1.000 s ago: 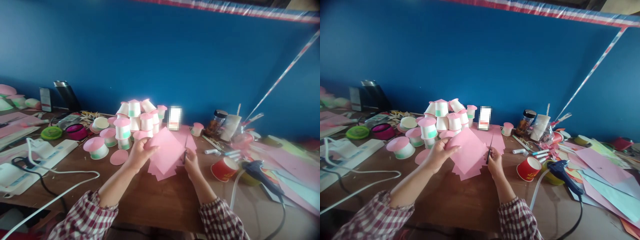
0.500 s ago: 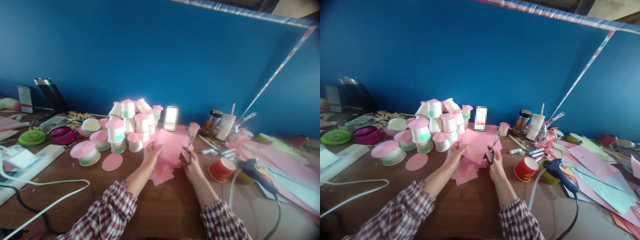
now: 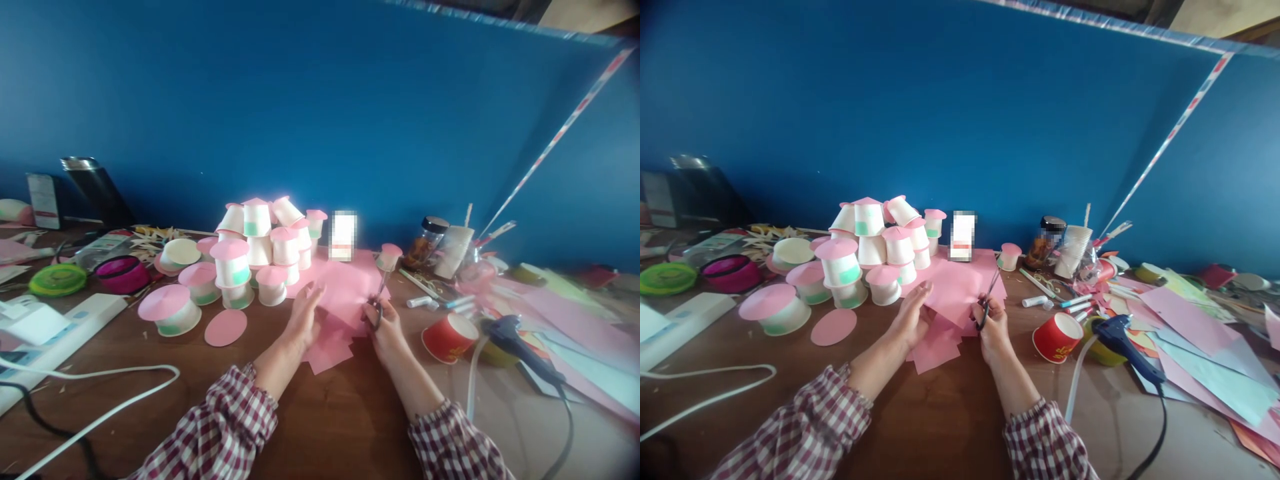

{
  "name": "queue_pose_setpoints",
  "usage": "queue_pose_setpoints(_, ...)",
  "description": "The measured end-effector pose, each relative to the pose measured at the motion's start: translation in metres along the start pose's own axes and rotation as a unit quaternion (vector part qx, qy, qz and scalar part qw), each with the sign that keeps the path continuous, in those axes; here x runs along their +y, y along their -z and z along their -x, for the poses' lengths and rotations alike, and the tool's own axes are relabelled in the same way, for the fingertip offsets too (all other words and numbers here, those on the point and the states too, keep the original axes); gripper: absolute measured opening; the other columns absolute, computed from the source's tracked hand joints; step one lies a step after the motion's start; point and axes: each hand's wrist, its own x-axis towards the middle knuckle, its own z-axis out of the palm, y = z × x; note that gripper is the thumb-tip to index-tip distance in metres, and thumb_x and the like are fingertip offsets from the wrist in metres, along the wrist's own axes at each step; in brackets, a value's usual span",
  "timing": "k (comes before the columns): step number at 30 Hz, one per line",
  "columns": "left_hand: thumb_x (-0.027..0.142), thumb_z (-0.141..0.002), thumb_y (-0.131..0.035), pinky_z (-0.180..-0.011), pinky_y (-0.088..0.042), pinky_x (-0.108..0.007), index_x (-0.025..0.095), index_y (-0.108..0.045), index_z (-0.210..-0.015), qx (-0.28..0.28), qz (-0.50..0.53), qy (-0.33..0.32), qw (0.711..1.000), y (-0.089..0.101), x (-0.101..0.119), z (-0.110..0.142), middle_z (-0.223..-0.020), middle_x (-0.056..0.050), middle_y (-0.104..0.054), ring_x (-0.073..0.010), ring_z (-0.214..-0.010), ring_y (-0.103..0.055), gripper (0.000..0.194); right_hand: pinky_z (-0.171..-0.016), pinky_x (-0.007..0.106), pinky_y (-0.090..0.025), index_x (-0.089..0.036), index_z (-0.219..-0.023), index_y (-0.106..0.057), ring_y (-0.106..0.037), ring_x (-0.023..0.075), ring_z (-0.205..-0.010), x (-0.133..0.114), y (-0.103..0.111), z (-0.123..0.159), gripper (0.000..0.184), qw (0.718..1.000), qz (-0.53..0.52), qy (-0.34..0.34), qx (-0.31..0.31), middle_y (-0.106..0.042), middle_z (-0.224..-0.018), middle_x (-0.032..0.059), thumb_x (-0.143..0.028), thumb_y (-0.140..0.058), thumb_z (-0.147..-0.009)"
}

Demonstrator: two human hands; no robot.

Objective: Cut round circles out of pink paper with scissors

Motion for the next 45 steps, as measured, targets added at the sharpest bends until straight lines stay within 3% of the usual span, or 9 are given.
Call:
queue_pose_setpoints(3,0.04,-0.069,-0.071,-0.075,-0.051,-0.029,0.018,-0.06,-0.088,-0.048,0.112,0.047,0.991,-0.003,0.002,0.002,-0.087,-0.007,-0.067,-0.0193,-0.084,-0.063,0.031,-0.045,0.019,-0.035,-0.018,-0.079,-0.058,-0.046,0.0093,-0.05,-0.002,-0.003,0.0,0.024,1.0,-0.015,-0.004,0.015,-0.051,-0.055,-0.0053,-0.022,-0.073,-0.061)
queue_pose_setpoints(6,0.043,-0.07,-0.069,-0.076,-0.051,-0.029,0.018,-0.06,-0.089,-0.107,0.143,0.047,0.983,-0.007,0.004,0.007,-0.089,-0.007,-0.067,-0.0191,-0.086,-0.063,0.032,-0.044,0.019,-0.033,-0.018,-0.077,-0.057,-0.045,0.0089,-0.049,-0.002,-0.005,0.001,0.024,1.0,-0.02,-0.002,0.02,-0.051,-0.055,-0.0055,-0.023,-0.073,-0.06)
queue_pose_setpoints(10,0.049,-0.07,-0.066,-0.058,-0.048,-0.028,0.017,-0.06,-0.081,-0.11,-0.043,0.003,0.993,-0.004,0.0,0.01,-0.071,-0.004,-0.065,-0.0177,-0.066,-0.062,0.035,-0.042,0.018,-0.03,-0.019,-0.079,-0.056,-0.043,0.0078,-0.046,0.0,-0.007,0.002,0.027,1.0,-0.008,0.005,0.022,-0.051,-0.055,-0.0063,-0.026,-0.073,-0.06)
queue_pose_setpoints(13,0.046,-0.064,-0.072,-0.044,-0.039,-0.024,0.018,-0.051,-0.05,-0.074,-0.19,-0.038,0.978,0.001,-0.006,0.01,-0.042,0.003,-0.048,-0.012,-0.042,-0.049,0.038,-0.041,0.019,-0.03,-0.019,-0.084,-0.057,-0.044,0.0086,-0.047,0.001,-0.006,0.002,0.031,0.999,0.032,0.01,0.034,-0.052,-0.058,-0.0057,-0.028,-0.073,-0.059)
queue_pose_setpoints(16,0.05,-0.07,-0.064,-0.04,-0.034,-0.024,0.02,-0.046,-0.039,-0.08,-0.291,-0.077,0.95,0.003,-0.014,0.01,-0.034,0.002,-0.042,-0.0113,-0.035,-0.044,0.047,-0.043,0.019,-0.033,-0.019,-0.087,-0.058,-0.046,0.0083,-0.049,0.002,-0.005,0.002,0.034,0.998,0.044,0.016,0.039,-0.053,-0.062,-0.005,-0.027,-0.073,-0.058)
queue_pose_setpoints(21,0.05,-0.065,-0.069,-0.039,-0.039,-0.027,0.014,-0.061,-0.056,-0.064,-0.248,-0.02,0.966,0.001,-0.018,0.011,-0.046,-0.005,-0.058,-0.0155,-0.038,-0.051,0.037,-0.042,0.017,-0.032,-0.019,-0.09,-0.059,-0.044,0.0079,-0.048,0.002,-0.006,0.004,0.033,0.998,0.059,0.021,0.03,-0.053,-0.062,-0.0045,-0.027,-0.071,-0.06)
queue_pose_setpoints(26,0.046,-0.057,-0.076,-0.037,-0.043,-0.028,0.009,-0.065,-0.077,-0.018,-0.153,0.053,0.987,-0.007,-0.012,0.013,-0.061,-0.008,-0.065,-0.02,-0.048,-0.059,0.044,-0.046,0.019,-0.038,-0.019,-0.088,-0.059,-0.047,0.0089,-0.05,-0.001,-0.012,0.007,0.033,0.996,0.078,0.037,0.01,-0.054,-0.062,-0.0042,-0.028,-0.073,-0.06)
queue_pose_setpoints(36,0.039,-0.061,-0.076,-0.057,-0.053,-0.033,0.011,-0.066,-0.095,0.051,-0.097,-0.023,0.994,0.002,-0.01,0.001,-0.068,-0.008,-0.069,-0.0229,-0.064,-0.065,0.045,-0.052,0.023,-0.045,-0.018,-0.092,-0.062,-0.057,0.0146,-0.057,-0.004,-0.014,0.017,0.036,0.979,0.17,0.018,-0.111,-0.061,-0.061,-0.0005,-0.045,-0.069,-0.071)
queue_pose_setpoints(45,0.039,-0.059,-0.077,-0.057,-0.052,-0.033,0.01,-0.069,-0.094,0.068,-0.12,-0.026,0.99,0.002,-0.016,0.003,-0.059,-0.005,-0.066,-0.0235,-0.063,-0.065,0.046,-0.038,0.02,-0.04,-0.015,-0.086,-0.062,-0.049,0.0101,-0.042,-0.01,-0.019,0.021,0.04,0.979,0.156,-0.027,-0.127,-0.057,-0.053,-0.002,-0.051,-0.068,-0.07)
